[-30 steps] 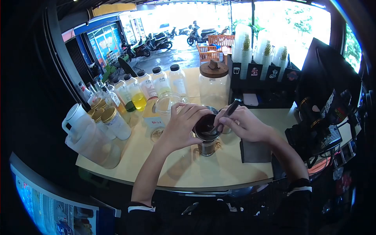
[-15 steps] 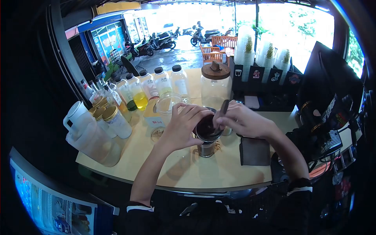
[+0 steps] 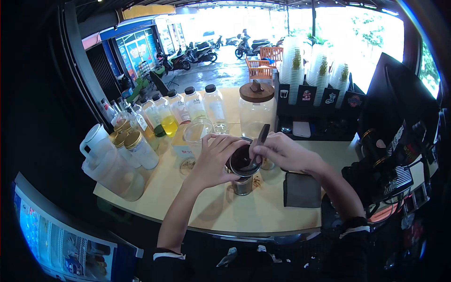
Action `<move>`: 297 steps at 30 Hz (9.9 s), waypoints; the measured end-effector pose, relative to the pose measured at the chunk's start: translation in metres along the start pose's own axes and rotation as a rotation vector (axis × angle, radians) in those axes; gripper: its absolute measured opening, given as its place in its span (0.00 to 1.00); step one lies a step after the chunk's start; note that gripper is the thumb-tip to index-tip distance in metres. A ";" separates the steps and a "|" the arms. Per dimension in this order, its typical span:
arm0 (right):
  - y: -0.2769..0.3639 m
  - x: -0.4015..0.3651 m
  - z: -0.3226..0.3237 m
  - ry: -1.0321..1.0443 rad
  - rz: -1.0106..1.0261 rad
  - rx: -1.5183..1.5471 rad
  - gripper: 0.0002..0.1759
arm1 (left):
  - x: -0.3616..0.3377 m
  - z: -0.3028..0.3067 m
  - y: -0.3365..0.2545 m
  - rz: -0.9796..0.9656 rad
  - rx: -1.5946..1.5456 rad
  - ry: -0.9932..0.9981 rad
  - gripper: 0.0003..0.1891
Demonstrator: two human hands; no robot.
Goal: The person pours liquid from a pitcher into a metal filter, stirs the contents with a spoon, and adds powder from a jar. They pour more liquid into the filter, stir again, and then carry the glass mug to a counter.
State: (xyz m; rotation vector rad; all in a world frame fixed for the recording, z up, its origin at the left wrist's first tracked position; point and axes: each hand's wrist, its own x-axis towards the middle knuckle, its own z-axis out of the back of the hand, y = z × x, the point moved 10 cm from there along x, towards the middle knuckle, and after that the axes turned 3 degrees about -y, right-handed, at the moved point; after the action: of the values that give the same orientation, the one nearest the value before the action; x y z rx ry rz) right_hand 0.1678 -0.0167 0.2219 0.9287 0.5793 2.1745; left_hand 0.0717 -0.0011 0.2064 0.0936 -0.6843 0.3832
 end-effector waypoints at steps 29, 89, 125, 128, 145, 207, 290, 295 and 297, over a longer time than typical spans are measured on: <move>-0.007 -0.024 -0.007 -0.530 -0.136 0.074 0.08 | -0.014 -0.020 0.040 0.124 -0.133 0.082 0.45; -0.112 -0.089 0.061 -0.766 -0.327 0.302 0.09 | -0.011 0.039 0.039 0.235 -0.312 -0.419 0.05; 0.024 0.041 0.029 -0.227 -0.075 -0.327 0.14 | -0.030 0.037 0.057 0.341 -0.406 -0.480 0.06; 0.026 0.045 0.026 -0.196 -0.079 -0.354 0.14 | -0.030 0.036 0.058 0.346 -0.410 -0.478 0.06; 0.038 0.059 0.013 -0.107 0.030 -0.441 0.15 | -0.028 0.035 0.059 0.329 -0.399 -0.477 0.07; -0.051 -0.010 0.055 -0.605 -0.241 0.376 0.10 | -0.090 0.071 0.044 0.441 -0.286 -0.596 0.07; -0.116 -0.005 -0.260 -0.982 -0.433 0.593 0.11 | -0.251 0.216 0.297 0.659 -0.838 -0.559 0.35; -0.118 -0.009 -0.258 -1.004 -0.425 0.618 0.09 | -0.220 0.198 0.272 0.609 -0.760 -0.466 0.35; -0.114 -0.007 -0.256 -1.038 -0.385 0.632 0.10 | -0.209 0.190 0.259 0.584 -0.721 -0.394 0.34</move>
State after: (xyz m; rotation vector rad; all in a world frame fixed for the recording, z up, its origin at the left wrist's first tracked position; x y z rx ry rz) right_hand 0.0259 0.0214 -0.0175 1.8837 0.8064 0.9273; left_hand -0.2872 0.1335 0.2101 -0.7475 -1.2061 0.6615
